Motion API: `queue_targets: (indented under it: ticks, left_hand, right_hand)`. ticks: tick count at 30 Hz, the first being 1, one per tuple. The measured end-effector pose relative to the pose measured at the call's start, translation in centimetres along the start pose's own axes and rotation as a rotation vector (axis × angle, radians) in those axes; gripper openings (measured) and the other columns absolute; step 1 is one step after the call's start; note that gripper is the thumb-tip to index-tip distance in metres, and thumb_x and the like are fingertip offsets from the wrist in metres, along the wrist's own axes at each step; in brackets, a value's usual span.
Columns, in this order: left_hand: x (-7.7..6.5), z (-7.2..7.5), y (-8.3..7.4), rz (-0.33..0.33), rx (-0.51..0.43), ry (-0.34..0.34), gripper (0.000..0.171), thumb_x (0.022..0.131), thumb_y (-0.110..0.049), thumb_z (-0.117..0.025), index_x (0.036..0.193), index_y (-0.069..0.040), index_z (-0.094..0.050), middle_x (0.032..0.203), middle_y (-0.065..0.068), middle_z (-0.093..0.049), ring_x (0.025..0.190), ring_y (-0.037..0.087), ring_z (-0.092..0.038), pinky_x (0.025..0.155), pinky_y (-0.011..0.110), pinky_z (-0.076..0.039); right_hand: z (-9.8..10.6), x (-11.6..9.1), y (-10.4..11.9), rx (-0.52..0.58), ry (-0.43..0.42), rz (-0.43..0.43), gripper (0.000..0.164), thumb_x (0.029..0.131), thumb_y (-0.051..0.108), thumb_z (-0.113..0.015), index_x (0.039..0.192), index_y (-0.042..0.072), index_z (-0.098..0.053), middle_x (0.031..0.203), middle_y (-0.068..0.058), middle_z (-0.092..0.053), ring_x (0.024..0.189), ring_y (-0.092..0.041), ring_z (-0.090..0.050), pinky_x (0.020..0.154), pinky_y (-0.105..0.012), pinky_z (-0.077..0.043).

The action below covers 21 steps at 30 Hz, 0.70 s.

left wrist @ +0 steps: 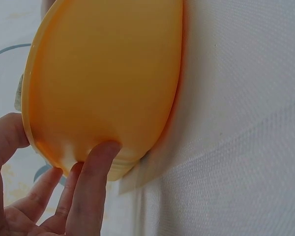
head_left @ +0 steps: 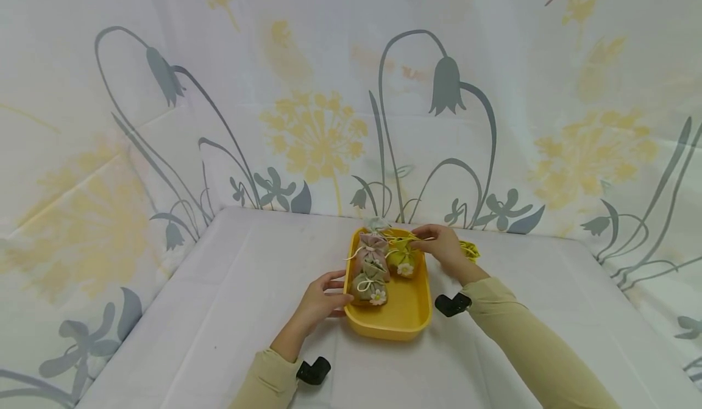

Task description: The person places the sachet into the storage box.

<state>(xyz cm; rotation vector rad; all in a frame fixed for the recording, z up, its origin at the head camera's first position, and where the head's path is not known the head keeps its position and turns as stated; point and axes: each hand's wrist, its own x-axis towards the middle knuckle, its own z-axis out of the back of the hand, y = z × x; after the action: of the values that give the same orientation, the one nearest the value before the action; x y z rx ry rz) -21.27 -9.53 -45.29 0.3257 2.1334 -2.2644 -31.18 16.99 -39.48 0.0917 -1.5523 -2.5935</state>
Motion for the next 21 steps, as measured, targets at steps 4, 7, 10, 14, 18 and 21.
queue_targets:
  ticks: [4,7,10,14,18,21]
  left_hand:
    - [-0.1,0.0,0.0,0.001,0.006,-0.004,0.06,0.08,-0.007,-0.07,0.135,-0.006,-0.045,0.119,0.018,-0.052,0.097,0.03,-0.061,0.067,0.04,-0.057]
    - [0.0,0.0,0.0,0.0,0.01,-0.006,0.06,0.08,-0.007,-0.07,0.135,-0.006,-0.045,0.119,0.018,-0.052,0.097,0.029,-0.062,0.067,0.04,-0.057]
    - [0.0,0.1,0.0,-0.002,0.012,-0.005,0.06,0.081,-0.008,-0.07,0.135,-0.006,-0.045,0.12,0.018,-0.052,0.097,0.03,-0.061,0.067,0.04,-0.057]
    - [0.1,0.0,0.1,-0.001,0.012,-0.004,0.061,0.081,-0.008,-0.07,0.136,-0.006,-0.045,0.12,0.018,-0.052,0.098,0.03,-0.061,0.067,0.04,-0.057]
    - [0.1,0.0,0.1,0.004,0.017,-0.006,0.061,0.081,-0.007,-0.07,0.136,-0.005,-0.044,0.12,0.018,-0.052,0.098,0.03,-0.061,0.067,0.04,-0.057]
    - [0.1,0.0,0.1,0.006,0.022,-0.006,0.061,0.081,-0.007,-0.07,0.136,-0.006,-0.044,0.121,0.018,-0.052,0.099,0.031,-0.061,0.067,0.04,-0.057]
  right_hand:
    - [0.5,-0.3,0.0,-0.036,-0.015,0.017,0.039,0.082,0.01,-0.071,0.117,-0.004,-0.06,0.111,-0.02,-0.062,0.104,-0.034,-0.057,0.091,-0.045,-0.047]
    - [0.9,-0.7,0.0,-0.054,-0.027,0.043,0.04,0.082,0.009,-0.07,0.118,-0.005,-0.059,0.11,-0.02,-0.062,0.104,-0.034,-0.058,0.089,-0.044,-0.048]
    - [1.3,-0.9,0.1,-0.05,-0.037,0.061,0.038,0.083,0.007,-0.069,0.118,-0.005,-0.059,0.109,-0.021,-0.062,0.103,-0.034,-0.059,0.088,-0.044,-0.049]
    - [1.8,-1.4,0.2,-0.059,-0.046,0.057,0.039,0.083,0.01,-0.07,0.119,-0.004,-0.059,0.11,-0.019,-0.063,0.103,-0.033,-0.059,0.091,-0.045,-0.047]
    - [2.2,-1.9,0.2,-0.057,-0.053,0.041,0.041,0.083,0.012,-0.07,0.12,-0.002,-0.058,0.112,-0.018,-0.062,0.105,-0.032,-0.058,0.094,-0.044,-0.045]
    - [2.5,-2.3,0.0,-0.054,-0.057,0.035,0.04,0.084,0.012,-0.07,0.119,-0.002,-0.058,0.112,-0.019,-0.062,0.104,-0.032,-0.058,0.092,-0.042,-0.047]
